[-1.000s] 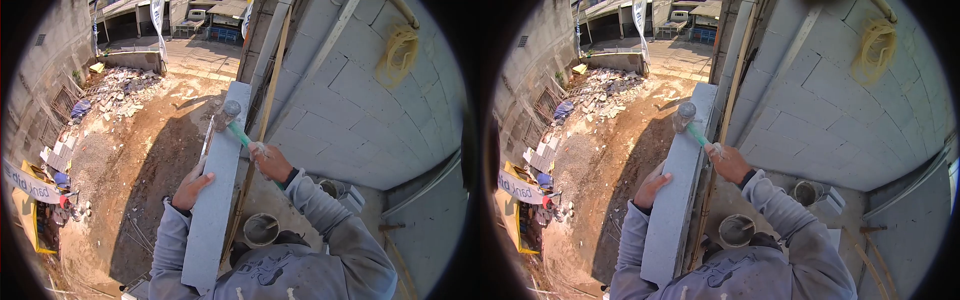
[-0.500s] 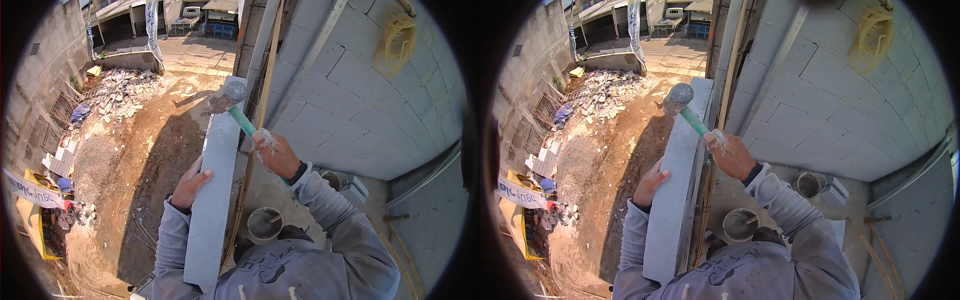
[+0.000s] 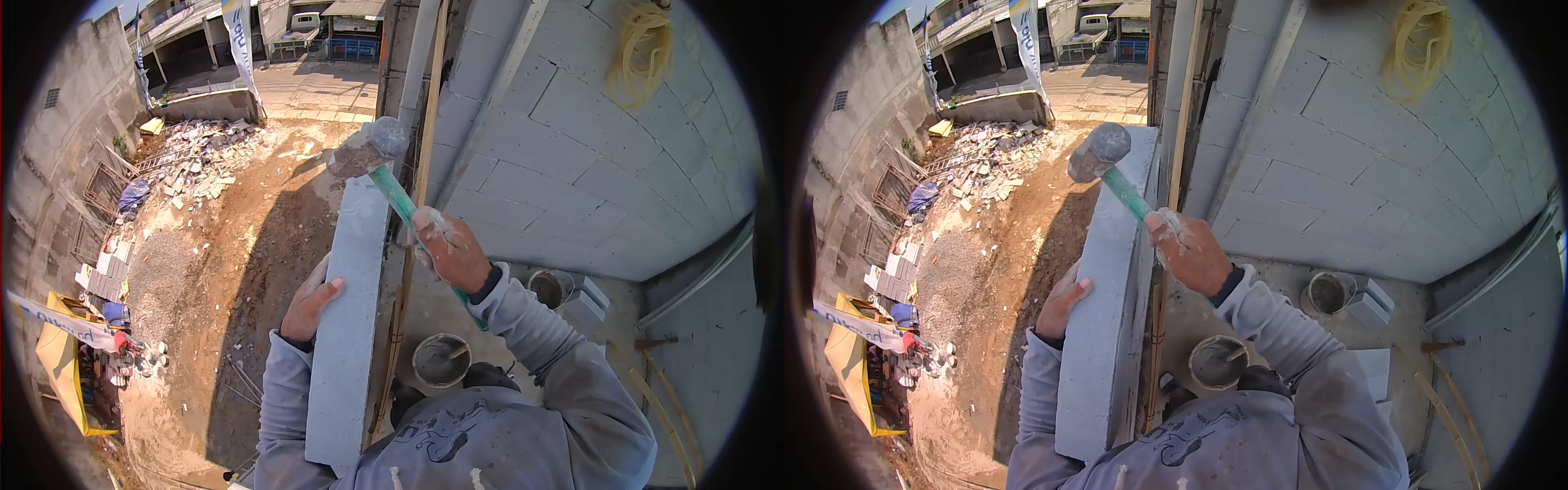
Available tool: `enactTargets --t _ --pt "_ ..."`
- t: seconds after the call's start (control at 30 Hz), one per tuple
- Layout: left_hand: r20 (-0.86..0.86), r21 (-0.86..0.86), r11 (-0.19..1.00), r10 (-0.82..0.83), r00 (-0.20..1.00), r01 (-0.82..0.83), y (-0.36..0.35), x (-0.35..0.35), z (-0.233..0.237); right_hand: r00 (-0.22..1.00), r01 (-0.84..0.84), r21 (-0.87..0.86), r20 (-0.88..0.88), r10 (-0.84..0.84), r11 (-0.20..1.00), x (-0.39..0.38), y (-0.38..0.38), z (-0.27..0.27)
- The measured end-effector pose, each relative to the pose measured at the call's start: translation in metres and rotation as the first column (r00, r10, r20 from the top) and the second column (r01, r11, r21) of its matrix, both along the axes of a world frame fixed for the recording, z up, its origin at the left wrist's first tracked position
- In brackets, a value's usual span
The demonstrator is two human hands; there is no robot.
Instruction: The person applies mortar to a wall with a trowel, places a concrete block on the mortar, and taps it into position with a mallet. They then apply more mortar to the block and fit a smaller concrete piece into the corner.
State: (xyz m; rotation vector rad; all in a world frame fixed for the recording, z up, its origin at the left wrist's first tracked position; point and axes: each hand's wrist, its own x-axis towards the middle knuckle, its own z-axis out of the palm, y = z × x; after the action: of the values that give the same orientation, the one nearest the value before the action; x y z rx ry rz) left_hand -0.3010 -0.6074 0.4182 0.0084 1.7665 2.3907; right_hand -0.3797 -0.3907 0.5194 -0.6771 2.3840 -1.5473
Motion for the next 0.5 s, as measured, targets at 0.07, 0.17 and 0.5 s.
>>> enactTargets --t 0.07,0.17,0.5 --pt "-0.017 0.003 1.000 -0.006 1.000 0.006 0.000 -0.002 -0.001 1.000 0.015 -0.060 -0.024 -0.016 0.998 -0.002 0.000 -0.003" --pt "-0.003 0.008 1.000 -0.013 1.000 0.013 0.001 0.000 0.004 0.973 -0.025 0.122 -0.225 0.052 0.992 -0.017 0.005 -0.039" --pt "0.009 0.001 1.000 -0.015 1.000 0.015 0.001 0.001 0.005 0.991 -0.028 0.360 -0.115 0.074 0.932 -0.019 0.005 -0.049"
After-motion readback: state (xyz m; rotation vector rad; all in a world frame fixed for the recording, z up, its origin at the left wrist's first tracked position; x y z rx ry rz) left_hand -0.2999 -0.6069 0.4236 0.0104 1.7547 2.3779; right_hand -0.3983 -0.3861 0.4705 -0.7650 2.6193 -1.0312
